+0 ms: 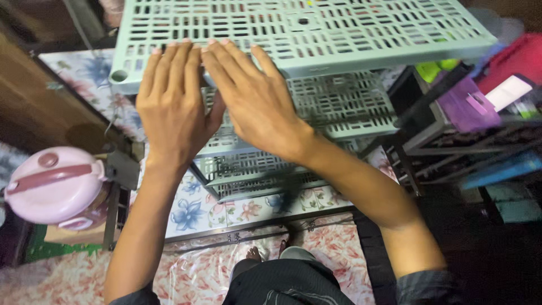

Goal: The person assembles a multi-tier storage shelf by inserting black vertical poles into the corners of light green perforated plastic shelves and stacking them. The person secures each shelf level by hand, ensuring the poles are seated in the shelf holes.

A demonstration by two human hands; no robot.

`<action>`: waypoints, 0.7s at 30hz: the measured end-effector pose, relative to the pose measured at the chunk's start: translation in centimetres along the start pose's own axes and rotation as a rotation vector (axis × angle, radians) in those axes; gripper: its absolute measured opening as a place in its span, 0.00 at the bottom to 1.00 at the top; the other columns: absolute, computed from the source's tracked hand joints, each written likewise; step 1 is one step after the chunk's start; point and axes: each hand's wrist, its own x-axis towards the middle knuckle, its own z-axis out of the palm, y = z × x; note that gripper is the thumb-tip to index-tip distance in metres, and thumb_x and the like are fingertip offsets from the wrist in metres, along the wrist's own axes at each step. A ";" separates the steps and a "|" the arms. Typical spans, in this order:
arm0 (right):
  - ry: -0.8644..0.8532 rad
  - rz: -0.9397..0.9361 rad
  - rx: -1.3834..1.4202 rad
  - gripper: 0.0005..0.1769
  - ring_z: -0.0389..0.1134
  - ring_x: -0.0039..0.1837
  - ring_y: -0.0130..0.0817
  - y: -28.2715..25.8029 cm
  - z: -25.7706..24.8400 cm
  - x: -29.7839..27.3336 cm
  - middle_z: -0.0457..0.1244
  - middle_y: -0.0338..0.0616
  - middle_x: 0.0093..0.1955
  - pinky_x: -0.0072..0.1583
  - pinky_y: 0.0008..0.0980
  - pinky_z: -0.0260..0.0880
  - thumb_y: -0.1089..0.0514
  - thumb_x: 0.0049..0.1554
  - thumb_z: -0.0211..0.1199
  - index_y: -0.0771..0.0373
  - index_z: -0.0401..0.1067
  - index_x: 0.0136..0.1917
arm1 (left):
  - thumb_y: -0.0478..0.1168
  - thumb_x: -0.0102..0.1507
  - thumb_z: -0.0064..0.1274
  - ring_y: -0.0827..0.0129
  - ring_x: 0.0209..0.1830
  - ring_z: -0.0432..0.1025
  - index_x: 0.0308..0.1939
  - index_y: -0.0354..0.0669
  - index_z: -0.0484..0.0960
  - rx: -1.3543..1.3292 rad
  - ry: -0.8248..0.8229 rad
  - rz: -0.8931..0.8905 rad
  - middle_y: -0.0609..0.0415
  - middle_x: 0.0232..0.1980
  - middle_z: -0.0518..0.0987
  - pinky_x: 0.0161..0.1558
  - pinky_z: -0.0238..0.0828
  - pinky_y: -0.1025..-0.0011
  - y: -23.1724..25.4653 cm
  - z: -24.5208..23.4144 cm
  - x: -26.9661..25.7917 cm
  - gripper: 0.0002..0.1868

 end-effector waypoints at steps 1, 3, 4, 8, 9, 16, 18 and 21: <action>0.001 0.015 -0.012 0.40 0.54 0.81 0.49 0.0 0.0 -0.1 0.55 0.57 0.79 0.77 0.55 0.52 0.63 0.53 0.64 0.71 0.58 0.78 | 0.47 0.69 0.57 0.46 0.73 0.67 0.65 0.24 0.74 -0.001 -0.003 0.003 0.36 0.70 0.74 0.78 0.57 0.52 0.1 -0.1 0.0 0.29; 0.005 0.040 -0.038 0.40 0.54 0.81 0.48 0.2 -0.2 -0.5 0.56 0.54 0.79 0.77 0.56 0.52 0.62 0.54 0.65 0.68 0.59 0.78 | 0.47 0.69 0.57 0.46 0.73 0.68 0.65 0.26 0.75 -0.002 -0.005 0.006 0.36 0.68 0.75 0.78 0.57 0.52 0.5 -0.4 0.2 0.29; 0.009 0.053 -0.020 0.39 0.54 0.81 0.49 0.4 -0.4 -0.7 0.56 0.55 0.78 0.76 0.57 0.51 0.61 0.55 0.65 0.68 0.59 0.77 | 0.48 0.69 0.57 0.46 0.73 0.68 0.65 0.26 0.75 0.015 -0.011 0.010 0.36 0.68 0.75 0.77 0.57 0.51 0.7 -0.5 0.3 0.29; 0.009 0.109 -0.012 0.37 0.54 0.79 0.52 1.9 -1.5 -2.3 0.57 0.55 0.77 0.76 0.58 0.50 0.59 0.56 0.65 0.66 0.60 0.77 | 0.50 0.70 0.57 0.48 0.71 0.69 0.66 0.28 0.75 0.046 -0.017 0.047 0.37 0.68 0.75 0.76 0.56 0.49 2.0 0.0 1.0 0.30; 0.002 0.125 -0.025 0.37 0.54 0.79 0.52 2.3 -1.8 -2.8 0.57 0.55 0.77 0.76 0.58 0.50 0.59 0.57 0.65 0.65 0.60 0.77 | 0.50 0.70 0.57 0.48 0.71 0.69 0.66 0.28 0.75 0.036 -0.017 0.056 0.37 0.68 0.75 0.76 0.56 0.49 2.4 0.4 1.2 0.30; 0.015 0.163 -0.084 0.38 0.54 0.82 0.47 3.8 -2.5 -4.3 0.56 0.50 0.80 0.79 0.54 0.49 0.63 0.58 0.64 0.64 0.58 0.79 | 0.49 0.72 0.57 0.49 0.70 0.69 0.66 0.29 0.76 0.018 -0.007 0.098 0.40 0.68 0.76 0.73 0.59 0.55 4.4 2.2 2.8 0.27; 0.011 0.169 -0.077 0.38 0.54 0.83 0.46 4.0 -2.5 -4.7 0.56 0.50 0.80 0.80 0.54 0.49 0.63 0.58 0.65 0.64 0.58 0.80 | 0.49 0.72 0.57 0.50 0.70 0.69 0.66 0.29 0.76 0.010 0.000 0.101 0.41 0.68 0.77 0.73 0.60 0.54 4.6 1.9 3.0 0.27; -0.018 0.189 -0.058 0.40 0.54 0.80 0.48 5.2 -3.2 -5.5 0.56 0.52 0.79 0.77 0.57 0.47 0.60 0.55 0.67 0.63 0.58 0.78 | 0.49 0.71 0.58 0.50 0.68 0.70 0.64 0.30 0.77 0.024 -0.009 0.100 0.42 0.66 0.78 0.73 0.61 0.53 4.6 1.5 3.2 0.26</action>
